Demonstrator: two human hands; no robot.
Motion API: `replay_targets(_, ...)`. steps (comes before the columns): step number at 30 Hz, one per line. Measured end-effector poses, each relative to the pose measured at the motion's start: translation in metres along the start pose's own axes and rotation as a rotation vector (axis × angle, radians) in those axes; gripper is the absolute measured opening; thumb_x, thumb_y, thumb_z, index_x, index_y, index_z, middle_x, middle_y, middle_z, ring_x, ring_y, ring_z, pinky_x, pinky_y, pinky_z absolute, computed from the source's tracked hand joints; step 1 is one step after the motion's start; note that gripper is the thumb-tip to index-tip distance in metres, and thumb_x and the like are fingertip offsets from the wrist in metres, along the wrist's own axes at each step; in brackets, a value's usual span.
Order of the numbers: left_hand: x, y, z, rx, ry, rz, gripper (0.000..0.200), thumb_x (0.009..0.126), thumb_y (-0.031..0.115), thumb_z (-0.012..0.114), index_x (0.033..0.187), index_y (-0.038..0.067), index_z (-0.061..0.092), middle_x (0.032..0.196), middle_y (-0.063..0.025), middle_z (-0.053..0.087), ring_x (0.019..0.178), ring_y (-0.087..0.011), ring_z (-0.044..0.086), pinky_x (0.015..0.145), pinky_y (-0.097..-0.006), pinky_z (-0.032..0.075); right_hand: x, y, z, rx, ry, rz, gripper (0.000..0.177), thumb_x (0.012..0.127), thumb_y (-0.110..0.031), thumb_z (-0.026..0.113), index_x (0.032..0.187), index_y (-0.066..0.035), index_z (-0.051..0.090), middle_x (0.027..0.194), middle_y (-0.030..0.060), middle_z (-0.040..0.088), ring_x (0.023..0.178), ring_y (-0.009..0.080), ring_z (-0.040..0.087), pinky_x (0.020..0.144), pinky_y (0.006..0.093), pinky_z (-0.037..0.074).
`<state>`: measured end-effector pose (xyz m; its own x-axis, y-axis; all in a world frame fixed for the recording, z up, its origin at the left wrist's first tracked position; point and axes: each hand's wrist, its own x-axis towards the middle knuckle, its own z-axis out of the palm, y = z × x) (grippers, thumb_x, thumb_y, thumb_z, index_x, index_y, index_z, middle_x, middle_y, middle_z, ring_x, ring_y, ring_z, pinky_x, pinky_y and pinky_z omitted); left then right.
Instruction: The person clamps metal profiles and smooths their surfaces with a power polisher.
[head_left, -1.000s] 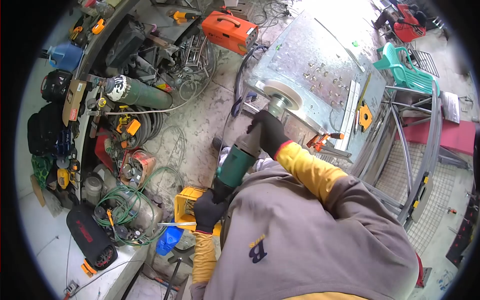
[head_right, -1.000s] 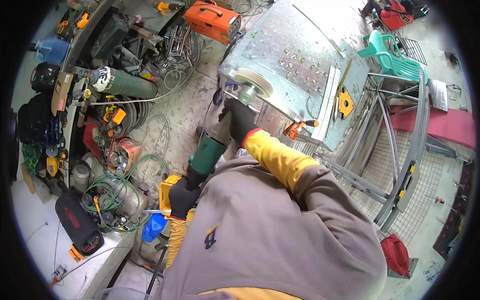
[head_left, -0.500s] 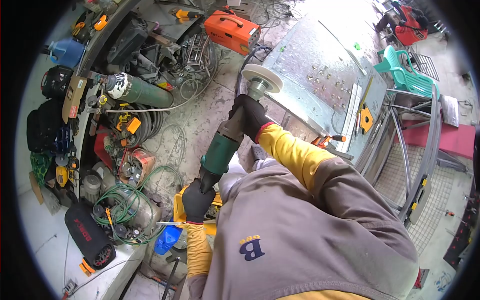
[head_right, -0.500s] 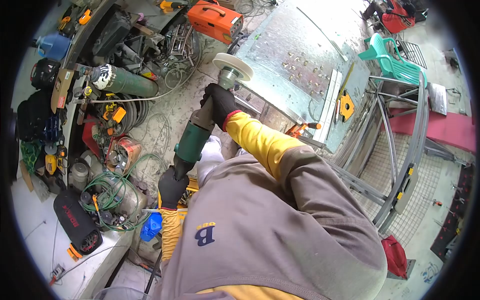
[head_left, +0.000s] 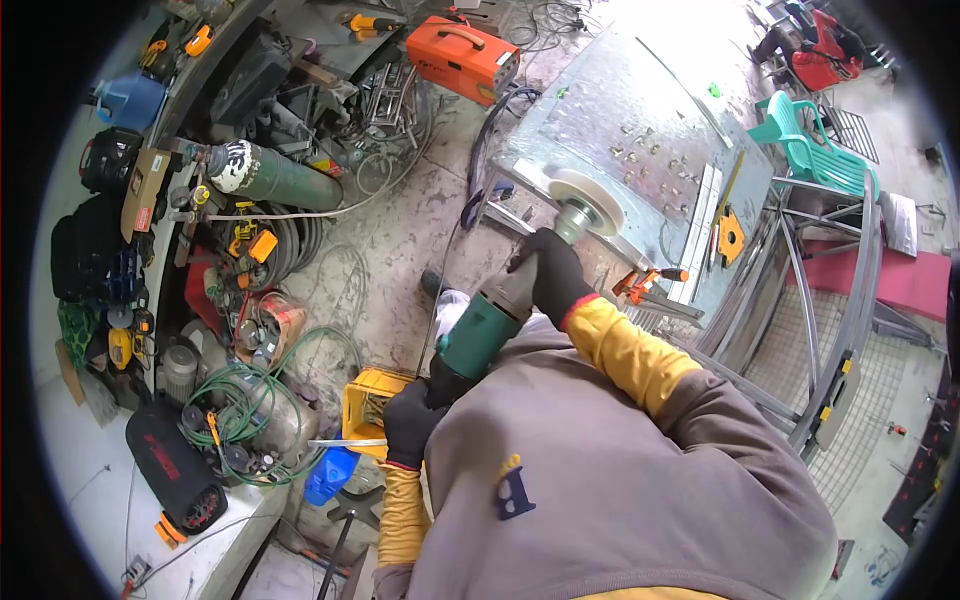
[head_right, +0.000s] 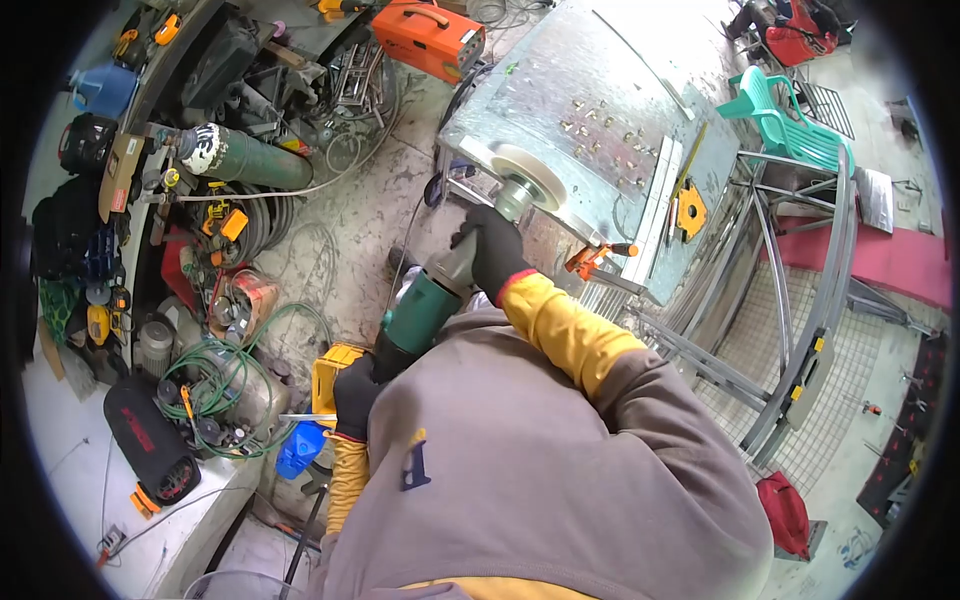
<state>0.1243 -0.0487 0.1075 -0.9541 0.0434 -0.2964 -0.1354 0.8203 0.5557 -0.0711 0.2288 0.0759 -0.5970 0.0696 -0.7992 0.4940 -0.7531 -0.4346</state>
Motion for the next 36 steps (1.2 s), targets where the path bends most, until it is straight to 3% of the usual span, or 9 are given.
replay_targets(2,-0.004,-0.007,0.011,0.046,-0.054,-0.060,0.051,0.073,0.054,0.082,0.088,0.008,0.068,0.077,-0.0181,0.067,0.075,-0.0396,0.069,0.065,-0.0501,0.052,-0.014,-0.004,-0.012,-0.021,0.048,0.009,0.012,0.087,-0.016,0.069,0.089,-0.007,0.061,0.072,0.0090,0.058,0.065,0.0261,0.061,0.065,0.0407,0.054)
replay_targets(5,-0.005,-0.007,0.014,-0.001,-0.064,-0.039,0.054,0.074,0.059,0.080,0.089,0.008,0.068,0.076,-0.0178,0.067,0.075,-0.0399,0.069,0.065,-0.0501,0.052,-0.008,0.004,-0.027,-0.158,-0.173,-0.173,0.007,0.090,-0.014,0.066,0.090,-0.008,0.062,0.075,0.0087,0.060,0.067,0.0260,0.062,0.066,0.0409,0.054)
replay_targets(9,0.005,-0.007,0.006,-0.027,0.020,-0.021,0.045,0.073,0.048,0.082,0.088,0.008,0.067,0.076,-0.0179,0.067,0.073,-0.0407,0.069,0.064,-0.0498,0.053,0.010,0.005,0.012,-0.069,-0.058,-0.037,0.013,0.087,-0.016,0.069,0.090,-0.006,0.061,0.077,0.0113,0.061,0.069,0.0291,0.064,0.069,0.0446,0.056)
replay_targets(13,0.024,-0.016,-0.007,-0.001,0.066,-0.050,0.031,0.073,0.032,0.080,0.087,0.008,0.067,0.079,-0.0184,0.069,0.073,-0.0410,0.069,0.066,-0.0501,0.054,0.029,0.013,0.050,-0.123,-0.154,-0.032,0.018,0.085,-0.021,0.070,0.090,-0.005,0.061,0.075,0.0095,0.061,0.066,0.0255,0.063,0.065,0.0399,0.054)
replay_targets(16,0.036,-0.019,-0.019,0.076,0.099,-0.055,0.027,0.074,0.029,0.077,0.086,0.007,0.066,0.080,-0.0187,0.070,0.075,-0.0413,0.070,0.066,-0.0506,0.054,0.049,0.019,0.069,-0.079,-0.242,-0.012,0.017,0.086,-0.020,0.069,0.089,-0.005,0.061,0.075,0.0094,0.060,0.066,0.0253,0.063,0.064,0.0390,0.053)
replay_targets(22,0.049,-0.030,-0.028,0.103,0.099,-0.072,0.028,0.074,0.028,0.077,0.087,0.007,0.065,0.080,-0.0196,0.070,0.075,-0.0421,0.069,0.066,-0.0511,0.054,0.040,0.011,0.104,-0.017,-0.165,0.060,0.015,0.085,-0.012,0.070,0.095,-0.005,0.059,0.076,0.0106,0.060,0.066,0.0285,0.063,0.064,0.0442,0.057)
replay_targets(30,0.034,-0.020,-0.022,0.141,0.088,-0.026,0.030,0.072,0.031,0.079,0.086,0.008,0.065,0.078,-0.0172,0.070,0.074,-0.0405,0.070,0.066,-0.0503,0.054,0.036,0.012,0.065,-0.035,-0.243,-0.009,0.015,0.088,-0.017,0.069,0.092,-0.005,0.060,0.077,0.0115,0.062,0.069,0.0276,0.065,0.068,0.0416,0.057)
replay_targets(34,0.015,-0.009,-0.012,-0.021,0.015,-0.014,0.032,0.073,0.035,0.080,0.086,0.009,0.067,0.076,-0.0154,0.069,0.073,-0.0388,0.070,0.065,-0.0498,0.054,0.010,0.005,0.018,-0.094,-0.072,-0.083,0.010,0.082,-0.015,0.066,0.082,-0.006,0.061,0.076,0.0128,0.061,0.071,0.0277,0.064,0.071,0.0417,0.056)
replay_targets(36,0.008,0.002,-0.007,0.028,-0.019,0.028,0.038,0.073,0.041,0.081,0.088,0.009,0.068,0.076,-0.0159,0.069,0.073,-0.0392,0.070,0.065,-0.0493,0.054,0.000,0.000,-0.012,-0.006,-0.061,-0.037,0.012,0.086,-0.015,0.067,0.090,-0.005,0.062,0.074,0.0102,0.061,0.067,0.0264,0.063,0.067,0.0406,0.055)
